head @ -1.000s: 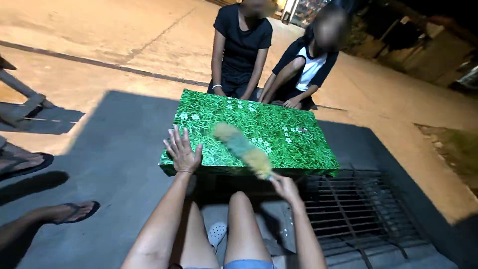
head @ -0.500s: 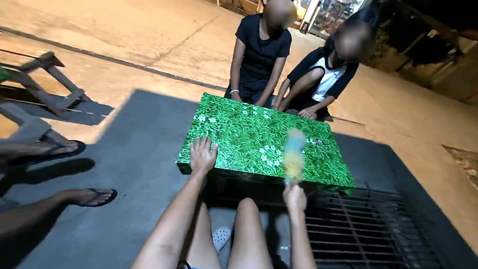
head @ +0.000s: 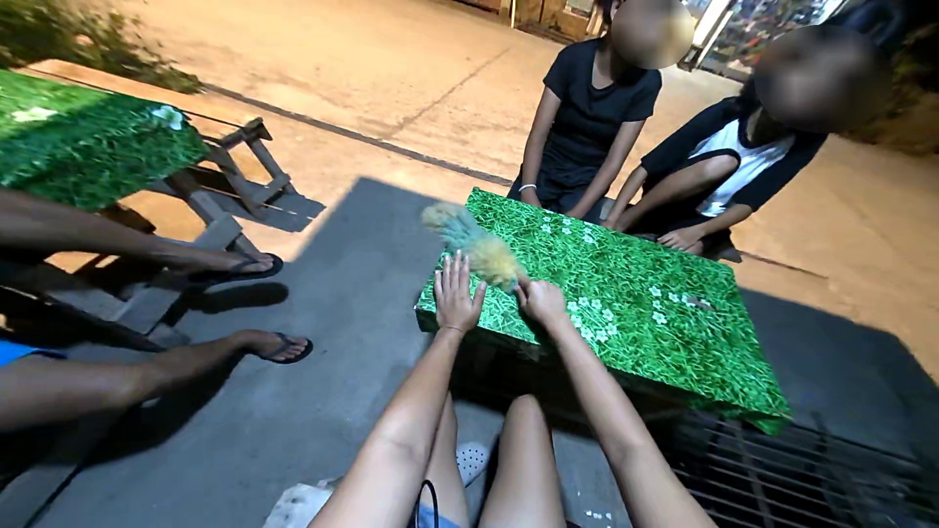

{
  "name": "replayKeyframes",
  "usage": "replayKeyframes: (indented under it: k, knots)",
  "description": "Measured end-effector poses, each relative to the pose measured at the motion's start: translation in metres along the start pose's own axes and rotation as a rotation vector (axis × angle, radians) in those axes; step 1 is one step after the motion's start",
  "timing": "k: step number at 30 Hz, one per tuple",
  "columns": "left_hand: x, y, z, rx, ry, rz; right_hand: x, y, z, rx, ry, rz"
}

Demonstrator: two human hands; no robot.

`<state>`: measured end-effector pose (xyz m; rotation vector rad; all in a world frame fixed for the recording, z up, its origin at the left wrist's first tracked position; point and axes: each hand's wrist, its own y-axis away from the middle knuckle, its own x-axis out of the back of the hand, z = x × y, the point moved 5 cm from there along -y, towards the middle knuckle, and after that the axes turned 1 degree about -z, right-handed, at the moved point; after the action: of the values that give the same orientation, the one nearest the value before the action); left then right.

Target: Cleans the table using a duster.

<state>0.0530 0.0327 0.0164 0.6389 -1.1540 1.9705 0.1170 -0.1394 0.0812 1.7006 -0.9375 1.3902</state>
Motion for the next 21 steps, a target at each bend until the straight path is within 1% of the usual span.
replayKeyframes:
  k: [3, 6, 9, 12, 13, 15, 16, 19, 21]
  knots:
    - [-0.001, -0.002, -0.001, 0.004, 0.012, -0.031, 0.011, -0.007, 0.069, -0.176, -0.067, 0.08]
    - [0.0, -0.002, 0.0, 0.007, 0.026, -0.079, 0.016, 0.016, 0.155, -0.411, -0.114, 0.165]
    - [-0.001, -0.002, 0.0, -0.017, 0.027, -0.077, 0.023, 0.063, 0.241, -0.636, -0.105, 0.214]
    - [0.001, 0.0, 0.001, -0.025, 0.035, -0.08, 0.027, 0.134, 0.313, -0.874, -0.117, 0.242]
    - [0.002, 0.001, 0.002, -0.02, 0.035, -0.088, 0.027, 0.16, 0.331, -0.962, -0.121, 0.239]
    - [0.002, 0.001, 0.001, -0.018, 0.029, -0.082, 0.029, 0.21, 0.349, -1.112, -0.151, 0.249]
    - [0.0, 0.0, 0.0, -0.028, 0.031, -0.055, 0.029, 0.233, 0.347, -1.172, -0.177, 0.267]
    - [0.002, 0.001, 0.002, -0.029, 0.047, -0.062, 0.027, 0.285, 0.322, -1.317, -0.266, 0.368]
    - [0.005, 0.001, 0.005, -0.027, 0.048, -0.074, 0.014, 0.298, 0.307, -1.341, -0.303, 0.417]
